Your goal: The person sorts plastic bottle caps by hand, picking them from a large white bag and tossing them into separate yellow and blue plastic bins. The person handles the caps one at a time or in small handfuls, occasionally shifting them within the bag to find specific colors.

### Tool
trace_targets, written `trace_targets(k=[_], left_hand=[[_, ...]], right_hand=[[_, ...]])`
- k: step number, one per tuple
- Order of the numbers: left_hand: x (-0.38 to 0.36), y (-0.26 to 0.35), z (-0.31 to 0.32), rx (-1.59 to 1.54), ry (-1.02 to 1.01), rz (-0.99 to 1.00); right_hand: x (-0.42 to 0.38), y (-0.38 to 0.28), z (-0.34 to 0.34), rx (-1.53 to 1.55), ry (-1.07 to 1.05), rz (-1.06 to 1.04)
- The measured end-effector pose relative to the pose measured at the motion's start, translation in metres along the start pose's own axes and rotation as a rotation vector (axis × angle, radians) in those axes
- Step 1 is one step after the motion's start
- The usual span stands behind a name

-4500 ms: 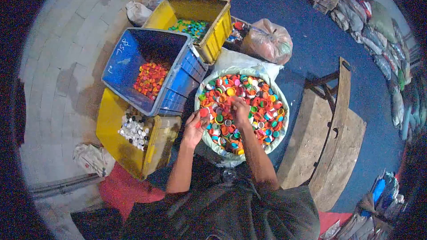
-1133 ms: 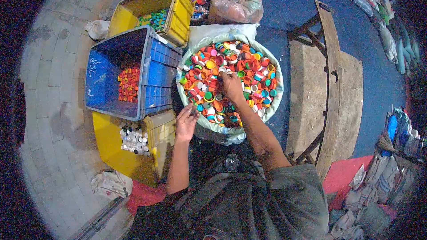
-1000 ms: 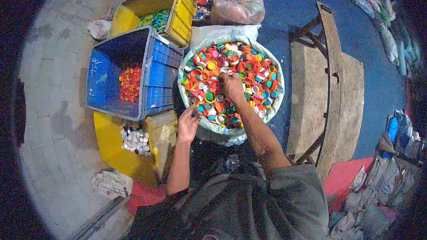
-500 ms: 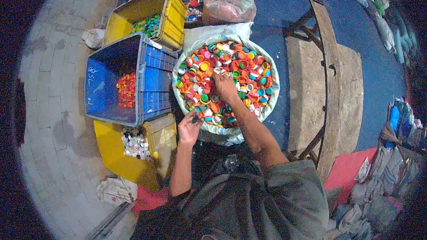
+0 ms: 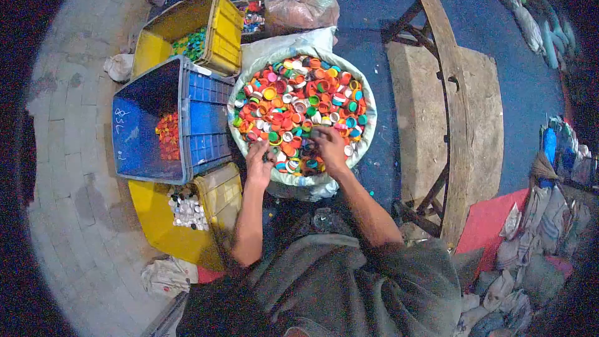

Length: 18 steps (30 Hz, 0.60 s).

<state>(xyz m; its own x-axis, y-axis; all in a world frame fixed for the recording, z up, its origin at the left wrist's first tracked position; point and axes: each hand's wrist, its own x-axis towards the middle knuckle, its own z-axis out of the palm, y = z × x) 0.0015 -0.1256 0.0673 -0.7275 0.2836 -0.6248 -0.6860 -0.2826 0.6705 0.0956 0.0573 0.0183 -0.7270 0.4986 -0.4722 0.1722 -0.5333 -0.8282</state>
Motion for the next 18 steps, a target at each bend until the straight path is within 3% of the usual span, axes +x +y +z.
trace_targets(k=[1, 2, 3, 7, 13, 17, 18], left_hand=[[0.014, -0.004, 0.001, 0.048, -0.052, 0.021], [0.019, -0.001, 0.013, 0.104, -0.032, 0.026], [0.025, 0.004, 0.026, 0.161, -0.014, 0.032], [0.062, 0.007, 0.066, 0.464, -0.057, 0.236], [0.117, -0.003, 0.124, 0.718, -0.100, 0.609], [0.141, -0.013, 0.146, 0.909, 0.021, 0.646], [0.148, -0.017, 0.148, 0.991, 0.047, 0.760]], right_hand=[[-0.016, -0.016, -0.007, 0.313, 0.003, 0.124], [-0.027, -0.031, -0.022, 0.391, 0.051, 0.237], [-0.033, -0.037, -0.034, 0.419, 0.017, 0.174], [-0.045, -0.045, -0.090, 0.432, 0.163, 0.110], [-0.043, -0.049, -0.119, 0.464, 0.273, 0.053], [-0.041, -0.049, -0.116, 0.420, 0.263, 0.084], [-0.042, -0.049, -0.115, 0.407, 0.253, 0.089]])
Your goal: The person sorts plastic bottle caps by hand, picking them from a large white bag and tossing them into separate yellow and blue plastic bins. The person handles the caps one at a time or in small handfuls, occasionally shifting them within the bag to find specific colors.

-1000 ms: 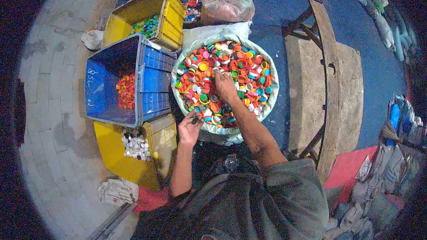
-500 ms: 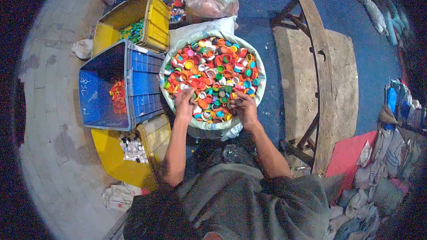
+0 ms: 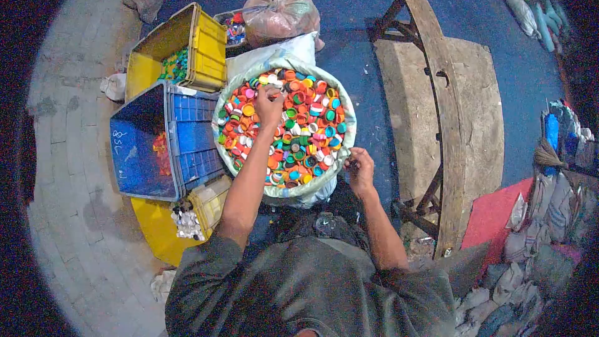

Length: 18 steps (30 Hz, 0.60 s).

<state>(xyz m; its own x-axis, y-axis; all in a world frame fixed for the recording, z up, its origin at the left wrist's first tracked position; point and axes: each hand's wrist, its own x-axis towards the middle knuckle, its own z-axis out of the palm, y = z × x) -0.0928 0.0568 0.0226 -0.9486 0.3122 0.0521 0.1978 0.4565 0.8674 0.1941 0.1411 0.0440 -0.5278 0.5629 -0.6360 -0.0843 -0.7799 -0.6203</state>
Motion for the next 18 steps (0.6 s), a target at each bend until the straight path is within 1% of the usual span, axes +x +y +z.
trace_targets(k=[3, 4, 8, 11, 12, 16, 18], left_hand=[[0.004, -0.006, 0.012, 0.147, -0.019, 0.165], [0.004, -0.001, 0.012, 0.219, -0.054, 0.182], [0.018, 0.001, 0.012, 0.236, -0.236, 0.192], [0.028, -0.005, 0.016, 0.284, -0.267, 0.188], [0.028, 0.011, 0.010, 0.361, -0.321, 0.125], [0.030, 0.006, 0.013, 0.363, -0.359, 0.147], [0.029, 0.005, 0.011, 0.355, -0.327, 0.189]], right_hand=[[-0.002, 0.002, 0.000, -0.017, -0.034, 0.022], [-0.001, 0.003, 0.000, -0.010, -0.051, 0.023], [0.005, 0.001, -0.011, -0.067, -0.067, 0.068], [0.003, -0.010, -0.008, -0.077, -0.084, 0.077], [0.003, -0.012, -0.008, -0.079, -0.101, 0.074], [0.012, -0.011, -0.011, -0.137, -0.099, 0.046], [0.016, -0.009, -0.011, -0.181, -0.085, 0.050]])
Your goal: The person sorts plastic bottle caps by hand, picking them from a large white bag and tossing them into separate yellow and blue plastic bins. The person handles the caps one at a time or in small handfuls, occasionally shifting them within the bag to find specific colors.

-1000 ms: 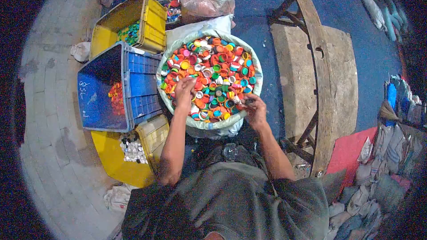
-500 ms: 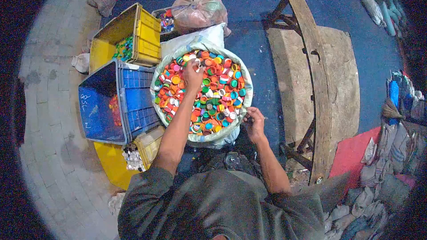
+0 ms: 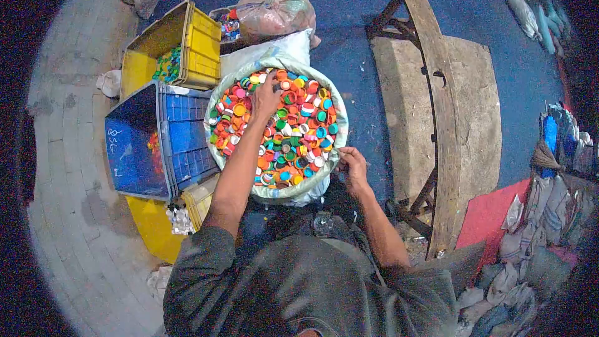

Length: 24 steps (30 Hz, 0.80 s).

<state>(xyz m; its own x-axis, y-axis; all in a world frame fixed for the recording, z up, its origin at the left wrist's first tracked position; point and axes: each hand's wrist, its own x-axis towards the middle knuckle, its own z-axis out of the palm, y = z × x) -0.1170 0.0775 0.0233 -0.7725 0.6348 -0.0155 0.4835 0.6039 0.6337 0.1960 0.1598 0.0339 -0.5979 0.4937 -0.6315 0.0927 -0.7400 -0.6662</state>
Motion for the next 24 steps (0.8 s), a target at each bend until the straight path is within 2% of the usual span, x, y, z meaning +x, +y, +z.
trace_targets(k=[1, 6, 7, 9, 11, 12, 13, 15, 16, 18, 20, 24], left_hand=[[-0.004, -0.001, 0.000, 0.001, 0.015, 0.016], [-0.044, 0.002, -0.004, -0.244, 0.332, -0.034], [-0.057, 0.004, -0.010, -0.583, 0.231, -0.196], [-0.093, 0.008, -0.026, -1.256, 0.007, -0.523], [-0.129, 0.019, -0.040, -1.773, 0.017, -0.594], [-0.147, 0.005, -0.036, -1.947, -0.049, -0.557], [-0.162, 0.004, -0.035, -2.056, 0.005, -0.627], [-0.187, 0.004, -0.036, -2.174, 0.042, -0.704], [-0.196, 0.006, -0.037, -2.198, 0.034, -0.698], [-0.212, 0.009, -0.041, -2.243, 0.018, -0.689], [-0.222, 0.016, -0.043, -2.227, 0.035, -0.665], [-0.233, 0.021, -0.037, -2.212, 0.011, -0.685]], right_hand=[[0.001, 0.002, 0.000, -0.021, 0.010, 0.006], [0.004, 0.015, 0.012, -0.870, -0.004, -0.367], [-0.002, 0.011, 0.023, -1.036, -0.014, -0.455], [-0.007, 0.013, 0.032, -1.124, -0.127, -0.503], [-0.010, 0.020, 0.042, -1.182, -0.208, -0.534], [-0.006, 0.031, 0.040, -1.233, -0.237, -0.608], [-0.005, 0.035, 0.042, -1.310, -0.243, -0.590], [-0.003, 0.041, 0.043, -1.466, -0.254, -0.546], [0.000, 0.046, 0.042, -1.487, -0.247, -0.682], [-0.002, 0.046, 0.045, -1.513, -0.240, -0.658], [-0.009, 0.038, 0.053, -1.457, -0.253, -0.679], [-0.006, 0.046, 0.052, -1.581, -0.206, -0.671]])
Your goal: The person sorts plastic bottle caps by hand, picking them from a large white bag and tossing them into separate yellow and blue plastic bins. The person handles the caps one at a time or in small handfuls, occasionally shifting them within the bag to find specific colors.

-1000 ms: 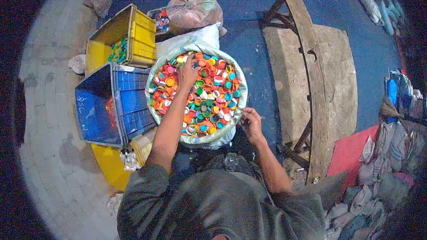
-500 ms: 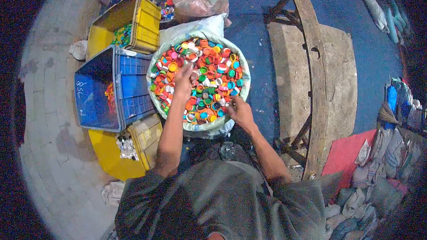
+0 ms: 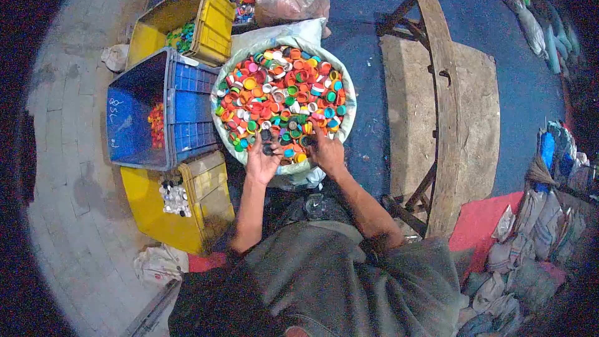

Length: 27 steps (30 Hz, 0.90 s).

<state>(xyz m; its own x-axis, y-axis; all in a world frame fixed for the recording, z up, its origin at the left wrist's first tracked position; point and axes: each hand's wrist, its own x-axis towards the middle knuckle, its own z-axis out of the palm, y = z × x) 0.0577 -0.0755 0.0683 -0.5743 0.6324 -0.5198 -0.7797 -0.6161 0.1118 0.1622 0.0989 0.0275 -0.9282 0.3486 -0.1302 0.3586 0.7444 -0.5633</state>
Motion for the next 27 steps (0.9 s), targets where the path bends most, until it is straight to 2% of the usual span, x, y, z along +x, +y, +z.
trace_targets(k=[5, 8, 14, 17, 19, 20, 22, 23, 25, 27], left_hand=[[-0.005, -0.014, 0.005, 0.061, 0.078, 0.019], [-0.004, -0.019, 0.008, 0.055, 0.104, -0.007], [-0.004, -0.025, 0.005, 0.098, 0.151, 0.008], [-0.007, -0.025, 0.014, 0.074, 0.118, 0.040], [-0.014, -0.024, 0.018, 0.042, 0.076, 0.076], [-0.017, -0.020, 0.015, 0.010, 0.008, 0.082], [-0.028, -0.015, 0.025, -0.050, 0.019, 0.127], [-0.035, -0.011, 0.029, -0.083, 0.022, 0.158], [-0.051, 0.001, 0.030, -0.137, -0.017, 0.213], [-0.065, 0.013, 0.016, -0.168, -0.068, 0.303]], right_hand=[[-0.001, 0.004, 0.011, 0.058, 0.113, -0.078], [-0.001, 0.004, 0.017, -0.126, -0.011, -0.021], [-0.005, -0.006, 0.013, 0.040, 0.082, -0.017], [-0.001, -0.013, -0.001, 0.351, 0.086, 0.089], [0.001, -0.023, -0.013, 0.761, 0.081, 0.186], [0.004, -0.021, -0.012, 0.979, 0.000, 0.228], [0.011, -0.024, -0.021, 1.339, -0.200, 0.317], [0.015, -0.032, -0.029, 1.417, -0.307, 0.402], [0.023, -0.049, -0.037, 1.612, -0.456, 0.423], [0.027, -0.070, -0.030, 1.678, -0.539, 0.360]])
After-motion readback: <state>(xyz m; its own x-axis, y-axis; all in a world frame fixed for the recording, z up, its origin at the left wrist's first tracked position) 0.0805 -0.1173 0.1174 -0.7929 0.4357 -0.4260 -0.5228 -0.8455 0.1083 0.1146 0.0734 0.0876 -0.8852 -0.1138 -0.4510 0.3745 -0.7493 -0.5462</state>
